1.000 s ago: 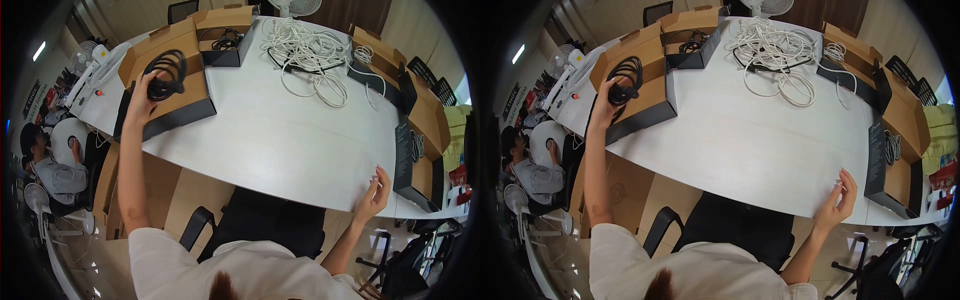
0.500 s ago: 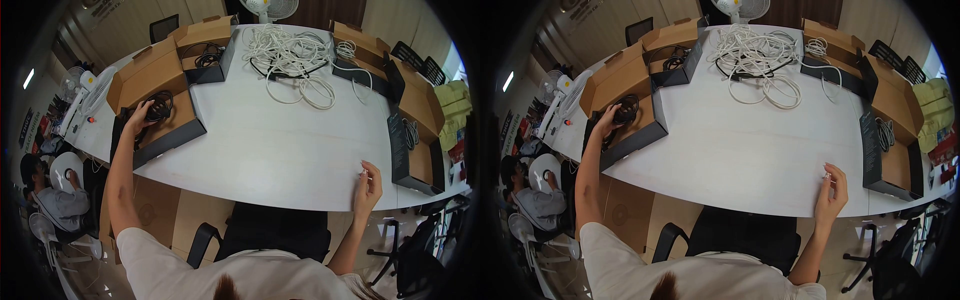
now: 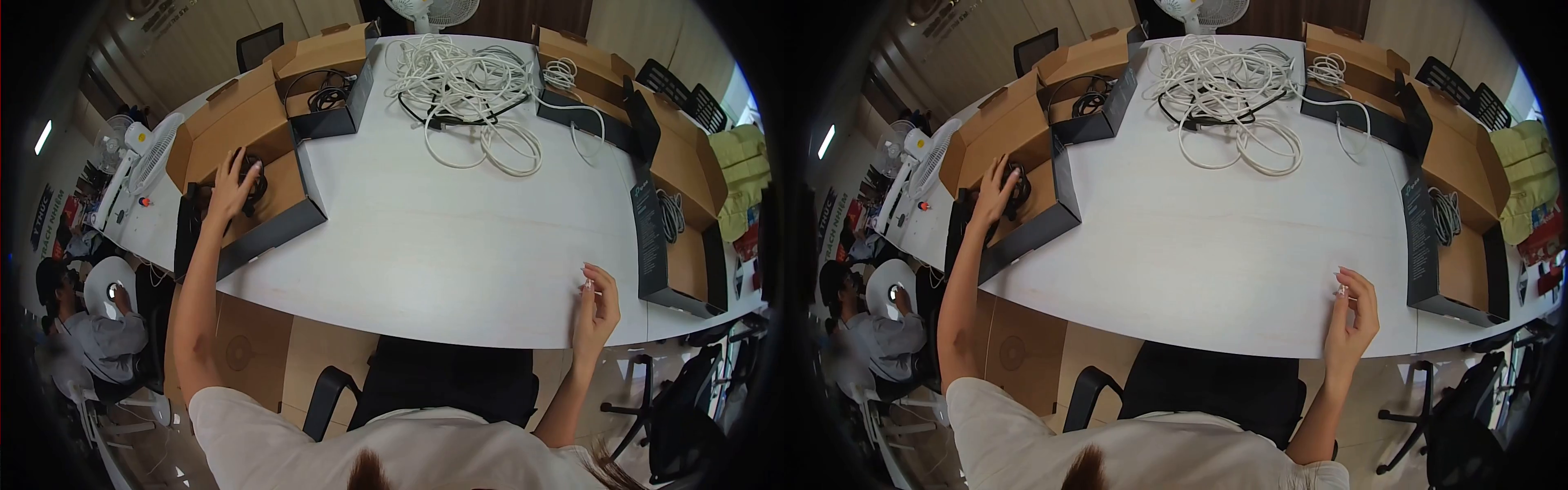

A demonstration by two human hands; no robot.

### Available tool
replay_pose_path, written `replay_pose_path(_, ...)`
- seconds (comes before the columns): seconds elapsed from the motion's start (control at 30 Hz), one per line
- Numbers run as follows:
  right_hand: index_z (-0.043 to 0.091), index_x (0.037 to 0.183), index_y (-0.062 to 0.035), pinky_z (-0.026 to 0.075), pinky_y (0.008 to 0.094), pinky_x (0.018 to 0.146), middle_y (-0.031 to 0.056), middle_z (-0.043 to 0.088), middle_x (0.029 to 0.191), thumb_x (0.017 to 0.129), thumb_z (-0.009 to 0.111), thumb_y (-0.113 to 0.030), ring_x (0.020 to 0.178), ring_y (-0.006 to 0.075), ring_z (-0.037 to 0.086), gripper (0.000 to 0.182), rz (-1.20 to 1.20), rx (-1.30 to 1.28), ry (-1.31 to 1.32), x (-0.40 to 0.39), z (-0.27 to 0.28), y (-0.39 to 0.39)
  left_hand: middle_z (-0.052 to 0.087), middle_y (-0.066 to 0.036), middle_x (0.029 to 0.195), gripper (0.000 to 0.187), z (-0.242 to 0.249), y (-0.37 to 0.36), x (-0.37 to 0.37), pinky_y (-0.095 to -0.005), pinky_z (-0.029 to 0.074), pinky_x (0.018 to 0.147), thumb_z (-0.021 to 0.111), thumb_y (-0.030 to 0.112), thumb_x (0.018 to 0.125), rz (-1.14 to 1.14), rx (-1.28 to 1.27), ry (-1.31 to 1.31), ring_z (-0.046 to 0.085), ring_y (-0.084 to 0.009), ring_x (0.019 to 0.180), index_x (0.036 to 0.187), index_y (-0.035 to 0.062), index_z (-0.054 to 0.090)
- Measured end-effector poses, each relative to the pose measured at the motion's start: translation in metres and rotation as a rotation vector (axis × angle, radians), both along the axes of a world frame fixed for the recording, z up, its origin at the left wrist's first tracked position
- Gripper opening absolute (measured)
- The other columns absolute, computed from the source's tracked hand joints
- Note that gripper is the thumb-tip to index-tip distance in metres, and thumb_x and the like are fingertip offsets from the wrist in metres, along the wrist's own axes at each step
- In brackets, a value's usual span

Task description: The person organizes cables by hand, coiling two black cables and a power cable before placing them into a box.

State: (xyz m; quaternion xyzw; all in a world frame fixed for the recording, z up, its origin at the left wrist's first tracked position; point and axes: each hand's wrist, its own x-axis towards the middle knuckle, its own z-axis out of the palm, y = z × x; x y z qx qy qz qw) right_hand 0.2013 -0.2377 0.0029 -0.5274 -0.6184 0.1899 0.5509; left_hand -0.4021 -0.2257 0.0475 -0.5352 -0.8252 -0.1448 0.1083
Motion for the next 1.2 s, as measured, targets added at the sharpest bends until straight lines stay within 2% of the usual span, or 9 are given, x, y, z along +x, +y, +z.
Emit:
replay_pose_path(0.03,0.062,0.095,-0.0022,0.044,0.0244,0.070,0.0087,0.061,0.104,0.084,0.047,0.000,0.091,0.0156,0.057,0.019,0.002,-0.004,0.008,0.000,0.000,0.000,0.016,-0.020,0.146,0.078,0.009,-0.003,0.021,-0.0546,0.022,0.104,0.052,0.061,0.078,0.095,-0.099,-0.025,0.015,-0.0431,0.133,0.142,0.0313,0.019)
replay_pose_path(0.17,0.062,0.095,-0.0012,0.046,0.0249,0.071,0.0098,0.061,0.102,0.083,0.049,0.001,0.090,0.0168,0.058,0.018,0.013,0.028,-0.005,0.001,0.001,0.001,0.012,-0.036,0.140,0.091,-0.018,0.009,-0.019,-0.0543,0.025,0.104,0.065,0.057,0.070,-0.134,-0.186,-0.015,0.017,-0.0530,0.128,0.141,0.0403,0.010)
replay_pose_path(0.27,0.062,0.094,-0.0008,0.046,0.0251,0.071,0.0102,0.061,0.101,0.083,0.049,0.001,0.090,0.0174,0.058,0.017,0.017,0.027,0.014,0.003,-0.001,0.002,0.013,-0.034,0.140,0.094,-0.008,0.007,-0.007,-0.0549,0.030,0.101,0.069,0.057,0.066,-0.095,-0.329,0.021,0.025,-0.0568,0.123,0.140,0.0426,0.013)
replay_pose_path(0.37,0.063,0.093,-0.0013,0.047,0.0250,0.070,0.0094,0.062,0.100,0.082,0.050,0.001,0.088,0.0168,0.059,0.017,0.029,0.013,0.016,0.003,0.001,0.003,0.010,-0.035,0.140,0.088,0.007,0.009,0.022,-0.0487,0.030,0.104,0.068,0.051,0.070,0.024,-0.524,0.063,0.026,-0.0492,0.127,0.141,0.0401,0.016)
replay_pose_path(0.47,0.063,0.094,-0.0015,0.047,0.0233,0.068,0.0088,0.062,0.099,0.082,0.051,0.002,0.084,0.0151,0.059,0.017,0.045,0.006,0.022,0.004,0.002,0.003,0.010,-0.033,0.141,0.086,-0.004,0.006,-0.004,-0.0462,0.031,0.104,0.069,0.050,0.070,-0.112,-0.509,-0.023,0.029,-0.0471,0.126,0.140,0.0401,0.019)
replay_pose_path(0.77,0.062,0.094,-0.0006,0.045,0.0209,0.063,0.0073,0.062,0.098,0.083,0.052,0.003,0.075,0.0106,0.057,0.016,0.109,0.002,0.079,0.007,0.000,0.002,0.006,-0.030,0.144,0.091,0.026,-0.004,0.016,-0.0432,0.031,0.104,0.073,0.046,0.067,-0.110,-0.432,-0.167,0.026,-0.0425,0.129,0.141,0.0322,0.022)
replay_pose_path(0.97,0.062,0.093,-0.0010,0.045,0.0197,0.063,0.0066,0.062,0.098,0.083,0.052,0.001,0.074,0.0100,0.056,0.014,0.127,-0.034,0.095,0.007,0.003,0.002,0.027,-0.028,0.139,0.073,0.069,-0.009,0.003,-0.0426,0.029,0.104,0.070,0.035,0.073,-0.271,-0.268,-0.045,0.029,-0.0386,0.130,0.136,0.0157,0.037)
replay_pose_path(1.07,0.063,0.093,-0.0012,0.044,0.0202,0.064,0.0065,0.062,0.098,0.083,0.052,0.001,0.075,0.0100,0.056,0.015,0.151,-0.072,0.112,0.007,0.003,0.003,0.036,-0.021,0.137,0.059,0.101,-0.012,0.050,-0.0423,0.030,0.103,0.066,0.028,0.078,-0.394,-0.077,-0.018,0.034,-0.0357,0.127,0.129,0.0101,0.045)
replay_pose_path(1.2,0.062,0.095,-0.0022,0.046,0.0271,0.072,0.0091,0.062,0.099,0.082,0.054,-0.002,0.082,0.0175,0.058,0.015,0.311,-0.085,-0.017,0.007,0.014,0.009,0.044,-0.015,0.131,0.046,0.123,0.004,0.140,-0.0391,0.035,0.099,0.065,0.020,0.079,-0.578,0.076,0.067,0.042,-0.0314,0.121,0.122,0.0086,0.051)
